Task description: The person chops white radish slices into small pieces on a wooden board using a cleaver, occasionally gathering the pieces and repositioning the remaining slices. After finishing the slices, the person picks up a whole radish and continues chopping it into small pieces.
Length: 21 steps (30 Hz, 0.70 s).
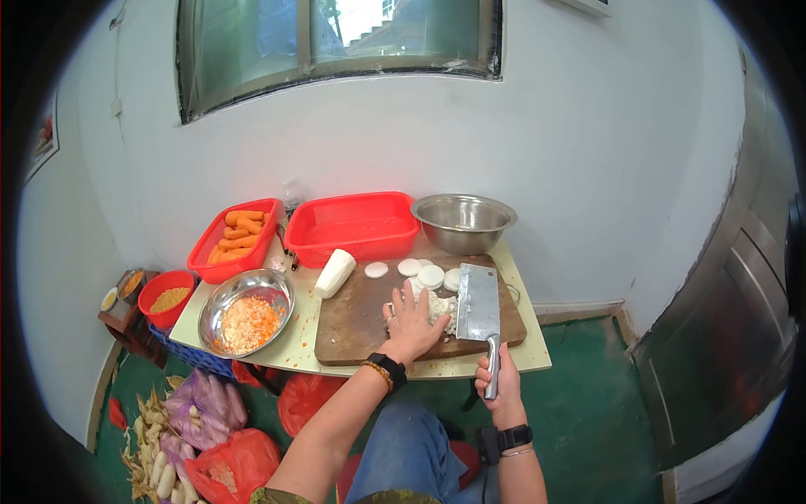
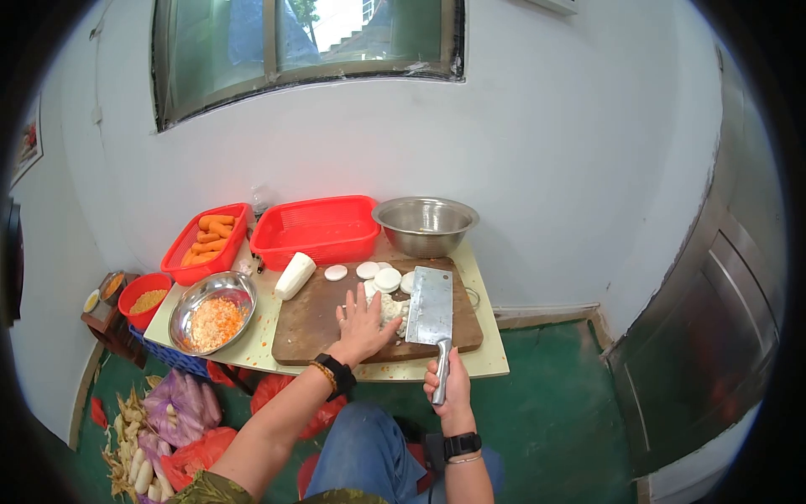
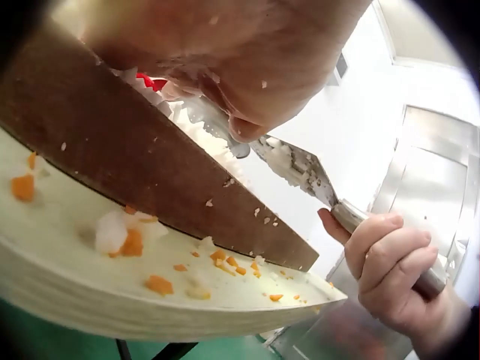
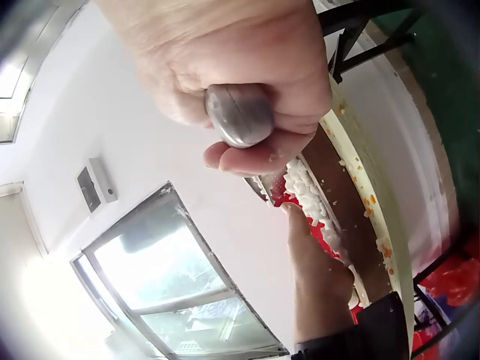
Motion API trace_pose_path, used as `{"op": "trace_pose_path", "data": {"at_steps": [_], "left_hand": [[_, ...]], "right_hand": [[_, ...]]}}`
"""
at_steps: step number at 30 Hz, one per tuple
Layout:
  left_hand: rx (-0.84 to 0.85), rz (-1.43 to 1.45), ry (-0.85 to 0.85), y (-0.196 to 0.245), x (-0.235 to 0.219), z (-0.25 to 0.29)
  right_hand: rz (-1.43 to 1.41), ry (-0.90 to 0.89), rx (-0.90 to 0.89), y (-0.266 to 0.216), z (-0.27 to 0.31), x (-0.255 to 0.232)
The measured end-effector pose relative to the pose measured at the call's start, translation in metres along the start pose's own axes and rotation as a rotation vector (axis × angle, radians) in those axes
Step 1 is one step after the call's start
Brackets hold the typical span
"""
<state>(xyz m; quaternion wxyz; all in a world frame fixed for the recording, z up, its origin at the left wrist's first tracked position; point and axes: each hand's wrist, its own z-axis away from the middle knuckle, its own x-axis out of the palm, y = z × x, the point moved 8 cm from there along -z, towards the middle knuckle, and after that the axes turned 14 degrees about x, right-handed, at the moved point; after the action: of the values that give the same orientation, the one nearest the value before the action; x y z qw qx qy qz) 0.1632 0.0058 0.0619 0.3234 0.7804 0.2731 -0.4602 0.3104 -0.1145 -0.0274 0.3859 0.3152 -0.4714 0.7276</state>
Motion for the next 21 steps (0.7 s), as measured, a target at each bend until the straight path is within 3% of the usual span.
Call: {"op": "trace_pose_path", "data": {"at_steps": [5, 8, 10, 12, 18, 21], "left_hand": [[0.263, 0.049, -0.147, 0.023, 0.019, -0.039], [0.301, -0.044, -0.288, 0.041, 0.021, -0.047], [0.348, -0.034, -0.285, 0.042, 0.028, -0.05], [0.364, -0.108, -0.331, 0.043, 0.032, -0.051], [0.353, -0.034, -0.215, 0.024, 0.034, -0.052], [0.176, 0.155, -0.336, 0.017, 0.014, -0.06]], "right_hand": [[-0.124, -0.115, 0.079, 0.001, -0.001, -0.008], [-0.121, -0.115, 0.084, -0.003, 0.006, -0.01], [-0.146, -0.074, 0.051, -0.005, 0.008, -0.013], [-0.153, -0.055, 0.043, -0.005, 0.005, -0.017], [-0.103, -0.049, 0.044, -0.002, -0.005, -0.022], [-0.063, -0.061, 0.024, -0.003, -0.011, -0.022]]}}
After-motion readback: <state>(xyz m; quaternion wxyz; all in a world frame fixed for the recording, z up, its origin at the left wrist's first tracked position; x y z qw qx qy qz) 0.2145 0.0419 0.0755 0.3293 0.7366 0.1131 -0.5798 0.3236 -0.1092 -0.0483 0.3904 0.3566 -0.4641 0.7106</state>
